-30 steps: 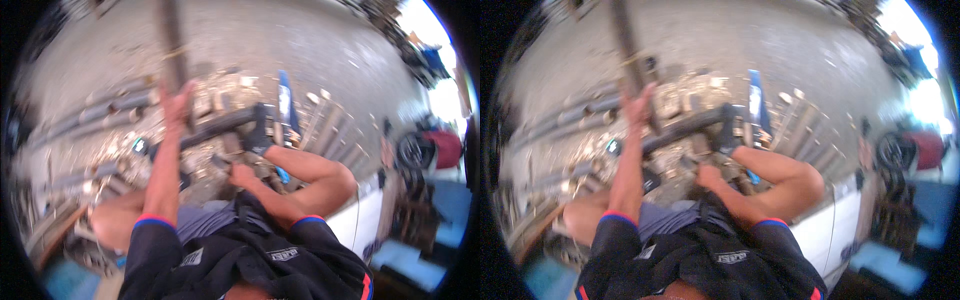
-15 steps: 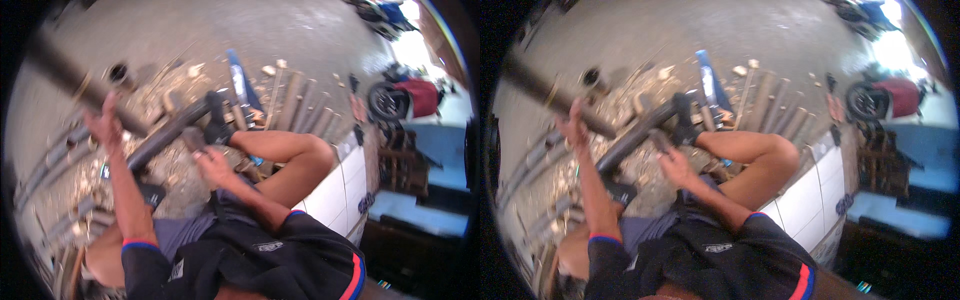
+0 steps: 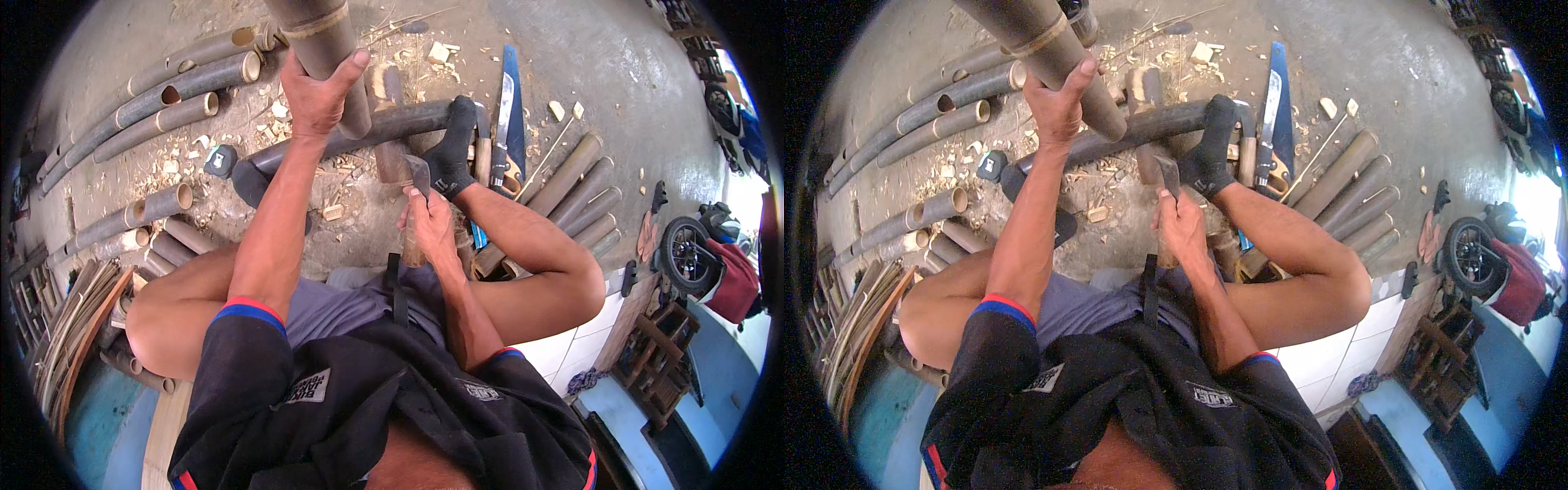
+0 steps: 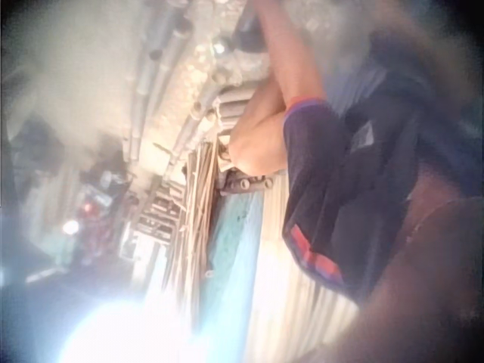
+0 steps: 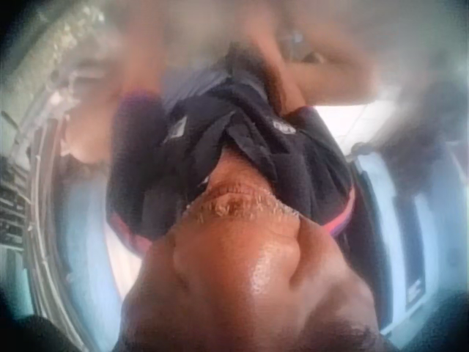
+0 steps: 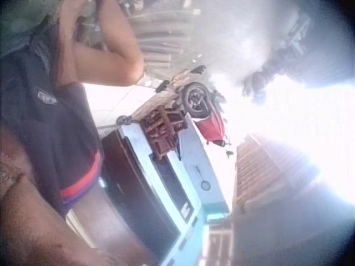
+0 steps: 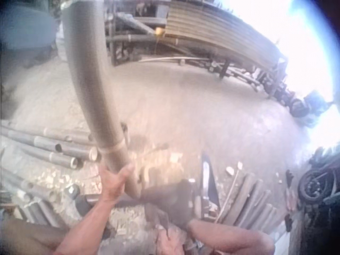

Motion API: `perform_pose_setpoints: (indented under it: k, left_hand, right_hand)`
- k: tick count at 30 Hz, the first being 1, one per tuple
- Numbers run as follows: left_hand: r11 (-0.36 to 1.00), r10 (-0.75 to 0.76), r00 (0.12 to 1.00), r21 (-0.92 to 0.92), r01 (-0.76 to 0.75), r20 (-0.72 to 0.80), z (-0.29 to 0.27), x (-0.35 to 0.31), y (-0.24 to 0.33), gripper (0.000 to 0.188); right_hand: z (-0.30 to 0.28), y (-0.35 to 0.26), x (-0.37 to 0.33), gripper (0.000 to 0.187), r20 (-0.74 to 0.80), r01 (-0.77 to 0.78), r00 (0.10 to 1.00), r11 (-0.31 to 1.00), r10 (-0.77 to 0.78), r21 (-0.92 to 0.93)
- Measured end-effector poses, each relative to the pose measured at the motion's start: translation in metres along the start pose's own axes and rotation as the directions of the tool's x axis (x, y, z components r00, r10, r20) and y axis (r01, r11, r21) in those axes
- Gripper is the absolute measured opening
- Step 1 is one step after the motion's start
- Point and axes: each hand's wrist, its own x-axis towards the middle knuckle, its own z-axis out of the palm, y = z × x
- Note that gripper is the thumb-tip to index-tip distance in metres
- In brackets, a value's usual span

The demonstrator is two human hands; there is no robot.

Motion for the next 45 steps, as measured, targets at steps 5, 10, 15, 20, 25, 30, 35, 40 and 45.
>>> perform_pose_setpoints:
  k: [5,10,15,20,25,30,35,40,45]
  left_hand:
    - [1.000,-0.005,1.000,0.023,0.004,0.016,-0.003,0.000,-0.008,0.049]
    - [0.999,-0.034,0.999,-0.002,0.034,0.010,0.001,-0.001,-0.011,0.052]
    - [1.000,-0.011,1.000,0.011,0.011,0.004,0.001,-0.001,-0.021,0.055]
    - [1.000,-0.011,1.000,0.009,0.011,0.005,-0.006,0.001,-0.021,0.052]
    - [1.000,-0.023,0.999,0.015,0.023,-0.026,0.000,-0.003,-0.016,0.051]
    - [0.995,0.034,0.999,0.092,-0.032,-0.014,-0.002,-0.004,-0.017,0.053]
    - [0.993,0.029,1.000,0.113,-0.028,-0.004,-0.006,-0.004,-0.017,0.053]
    - [0.993,0.004,0.998,0.120,0.003,-0.056,-0.009,0.000,-0.016,0.057]
    - [0.998,0.061,0.894,0.036,-0.050,-0.444,-0.052,0.018,-0.040,0.060]
  right_hand:
    - [0.003,-0.006,-0.002,0.037,0.034,0.007,0.999,0.990,-0.002,-0.143]
    - [0.007,-0.002,0.005,0.039,0.027,-0.028,0.999,0.983,0.034,-0.181]
    - [0.009,0.000,0.004,0.040,0.008,-0.015,1.000,0.979,0.017,-0.205]
    - [0.018,-0.009,0.007,0.035,0.044,0.071,0.997,0.860,-0.057,-0.506]
    - [0.059,-0.007,0.028,0.025,0.125,0.270,0.953,0.587,-0.276,-0.763]
    - [0.107,-0.024,0.063,0.023,0.119,0.294,0.935,0.545,-0.334,-0.785]
    - [0.118,0.003,0.069,0.023,0.073,0.229,0.953,0.543,-0.293,-0.808]
    - [0.073,0.066,0.054,0.026,0.283,0.397,0.915,0.514,-0.288,-0.760]
    - [0.049,0.074,0.004,0.033,0.369,0.372,0.922,0.530,-0.118,-0.762]
